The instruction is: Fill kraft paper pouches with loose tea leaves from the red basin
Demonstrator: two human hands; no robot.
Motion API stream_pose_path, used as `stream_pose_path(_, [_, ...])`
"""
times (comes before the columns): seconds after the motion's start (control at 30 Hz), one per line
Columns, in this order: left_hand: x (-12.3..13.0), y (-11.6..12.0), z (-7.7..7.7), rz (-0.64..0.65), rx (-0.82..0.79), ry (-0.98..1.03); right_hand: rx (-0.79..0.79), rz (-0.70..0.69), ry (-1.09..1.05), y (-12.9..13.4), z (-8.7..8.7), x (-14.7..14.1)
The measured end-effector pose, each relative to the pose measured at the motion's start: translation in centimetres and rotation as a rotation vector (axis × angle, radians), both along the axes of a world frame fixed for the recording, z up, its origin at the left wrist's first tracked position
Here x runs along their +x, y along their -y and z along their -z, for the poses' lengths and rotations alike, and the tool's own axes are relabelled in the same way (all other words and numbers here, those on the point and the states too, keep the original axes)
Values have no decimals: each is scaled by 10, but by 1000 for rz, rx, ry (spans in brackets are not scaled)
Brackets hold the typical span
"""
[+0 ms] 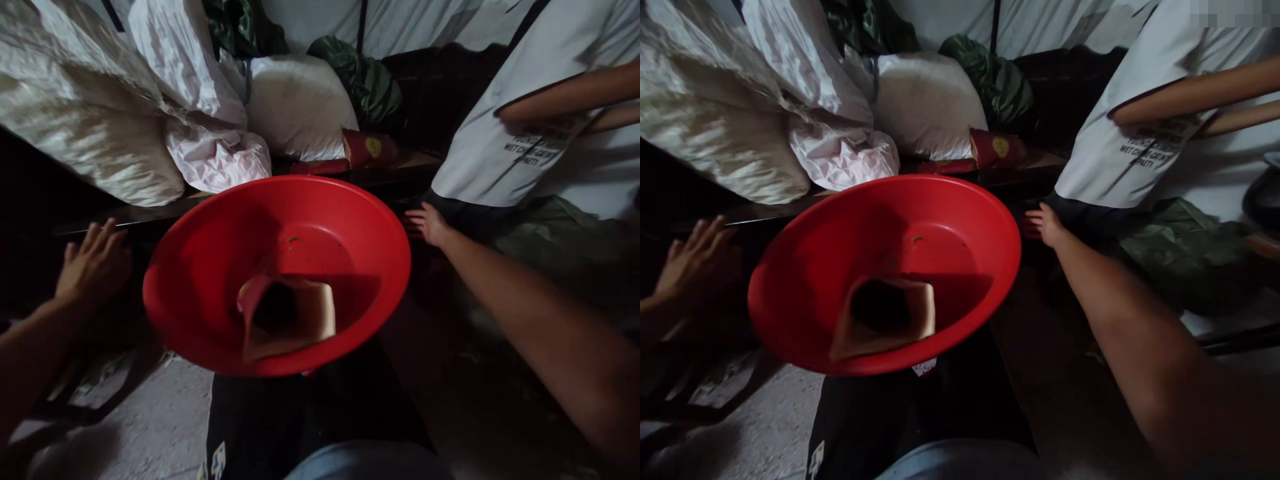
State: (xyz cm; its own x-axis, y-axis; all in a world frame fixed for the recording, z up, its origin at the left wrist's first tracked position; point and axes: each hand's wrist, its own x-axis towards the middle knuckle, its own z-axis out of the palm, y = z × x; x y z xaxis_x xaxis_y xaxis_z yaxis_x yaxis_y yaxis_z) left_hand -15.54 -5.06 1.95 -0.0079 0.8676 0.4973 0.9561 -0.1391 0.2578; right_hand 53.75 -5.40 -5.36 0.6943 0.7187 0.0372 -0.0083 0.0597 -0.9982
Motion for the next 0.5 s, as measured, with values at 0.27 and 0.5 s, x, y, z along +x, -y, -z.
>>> stream_pose_path(0.27, [72,-64,-65,370,-67,-95,-454,-362,186,-94,-79,-39])
stream_pose_path(0.5, [128,-96,-56,766,-153,-102,-592,-238,833,-121,-74,-93])
